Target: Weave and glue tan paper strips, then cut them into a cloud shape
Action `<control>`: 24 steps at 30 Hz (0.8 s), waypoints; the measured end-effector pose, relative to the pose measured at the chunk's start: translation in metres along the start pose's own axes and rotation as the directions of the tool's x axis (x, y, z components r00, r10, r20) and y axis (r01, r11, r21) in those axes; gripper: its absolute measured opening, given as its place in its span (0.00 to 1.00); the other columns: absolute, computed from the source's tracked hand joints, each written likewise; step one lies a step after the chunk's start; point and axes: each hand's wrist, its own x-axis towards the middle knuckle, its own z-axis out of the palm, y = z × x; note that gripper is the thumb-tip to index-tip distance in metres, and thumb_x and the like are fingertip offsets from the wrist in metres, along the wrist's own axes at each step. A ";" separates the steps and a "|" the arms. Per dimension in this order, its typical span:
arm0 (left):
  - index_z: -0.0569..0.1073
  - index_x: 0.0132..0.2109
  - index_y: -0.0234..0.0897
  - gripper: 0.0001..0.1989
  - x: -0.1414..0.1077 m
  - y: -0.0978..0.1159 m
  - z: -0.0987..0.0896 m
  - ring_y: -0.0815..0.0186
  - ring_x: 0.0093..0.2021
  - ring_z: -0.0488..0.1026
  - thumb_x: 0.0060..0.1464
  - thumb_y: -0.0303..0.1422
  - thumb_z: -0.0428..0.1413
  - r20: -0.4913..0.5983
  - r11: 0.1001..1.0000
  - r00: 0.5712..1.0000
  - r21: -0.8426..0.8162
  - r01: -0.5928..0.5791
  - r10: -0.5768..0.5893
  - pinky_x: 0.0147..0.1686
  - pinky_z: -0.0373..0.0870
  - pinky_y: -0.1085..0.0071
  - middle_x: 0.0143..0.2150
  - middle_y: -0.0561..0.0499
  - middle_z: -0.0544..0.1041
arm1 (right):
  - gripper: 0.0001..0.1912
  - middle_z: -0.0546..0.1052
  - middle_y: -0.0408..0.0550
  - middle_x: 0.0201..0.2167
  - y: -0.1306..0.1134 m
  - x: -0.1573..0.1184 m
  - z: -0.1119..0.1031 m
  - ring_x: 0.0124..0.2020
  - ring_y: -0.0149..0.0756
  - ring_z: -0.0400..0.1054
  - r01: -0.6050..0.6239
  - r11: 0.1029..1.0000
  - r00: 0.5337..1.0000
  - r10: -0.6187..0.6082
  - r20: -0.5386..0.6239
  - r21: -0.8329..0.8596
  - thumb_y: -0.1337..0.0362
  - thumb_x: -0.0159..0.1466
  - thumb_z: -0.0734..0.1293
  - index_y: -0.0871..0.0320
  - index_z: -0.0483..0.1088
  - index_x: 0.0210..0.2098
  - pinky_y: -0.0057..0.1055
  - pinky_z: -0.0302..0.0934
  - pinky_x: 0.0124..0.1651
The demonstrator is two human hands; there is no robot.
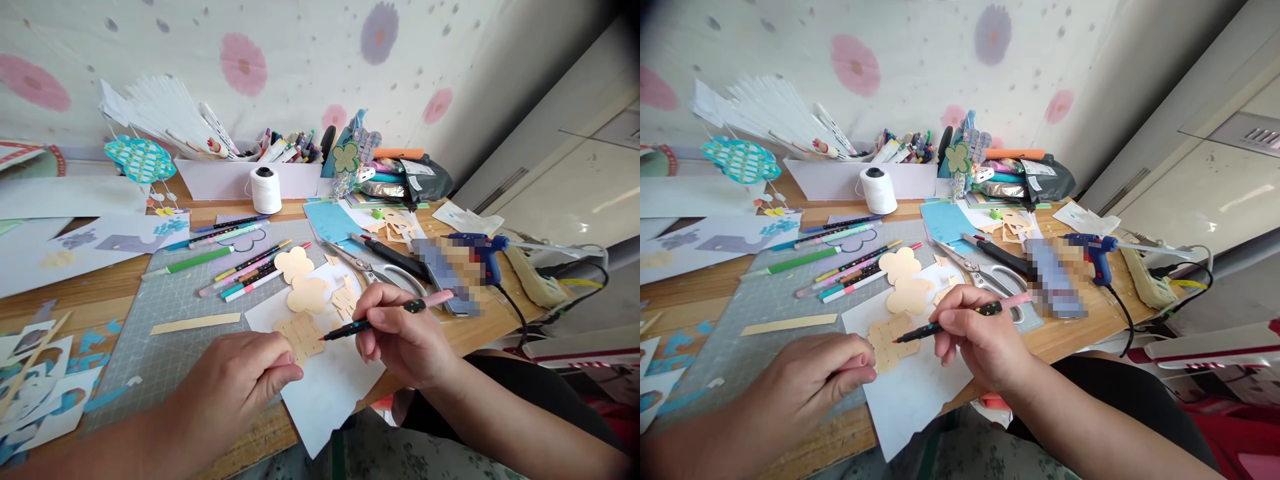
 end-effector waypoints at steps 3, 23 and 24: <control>0.68 0.28 0.38 0.21 0.002 0.003 -0.001 0.73 0.20 0.69 0.65 0.44 0.46 0.025 0.998 0.999 -0.059 0.031 -0.030 0.22 0.59 0.79 0.20 0.59 0.72 | 0.06 0.76 0.43 0.13 0.006 0.000 0.005 0.14 0.26 0.68 -0.020 1.000 0.997 0.021 0.073 -0.010 0.66 0.51 0.75 0.61 0.75 0.25 0.18 0.62 0.17; 0.70 0.30 0.39 0.18 -0.004 0.007 0.001 0.70 0.22 0.74 0.66 0.40 0.46 0.020 0.987 1.000 -0.158 0.018 -0.015 0.23 0.61 0.76 0.23 0.57 0.77 | 0.20 0.74 0.39 0.15 0.037 0.004 0.037 0.15 0.26 0.67 -0.083 0.987 0.986 0.101 0.132 -0.139 0.54 0.48 0.79 0.58 0.66 0.24 0.22 0.63 0.19; 0.71 0.31 0.40 0.17 -0.004 0.007 0.001 0.70 0.24 0.75 0.65 0.40 0.46 0.053 0.977 0.998 -0.208 0.054 -0.044 0.25 0.63 0.76 0.25 0.56 0.79 | 0.21 0.74 0.39 0.16 0.038 0.006 0.038 0.15 0.26 0.67 -0.089 0.985 0.984 0.109 0.142 -0.146 0.53 0.48 0.79 0.58 0.66 0.24 0.23 0.64 0.20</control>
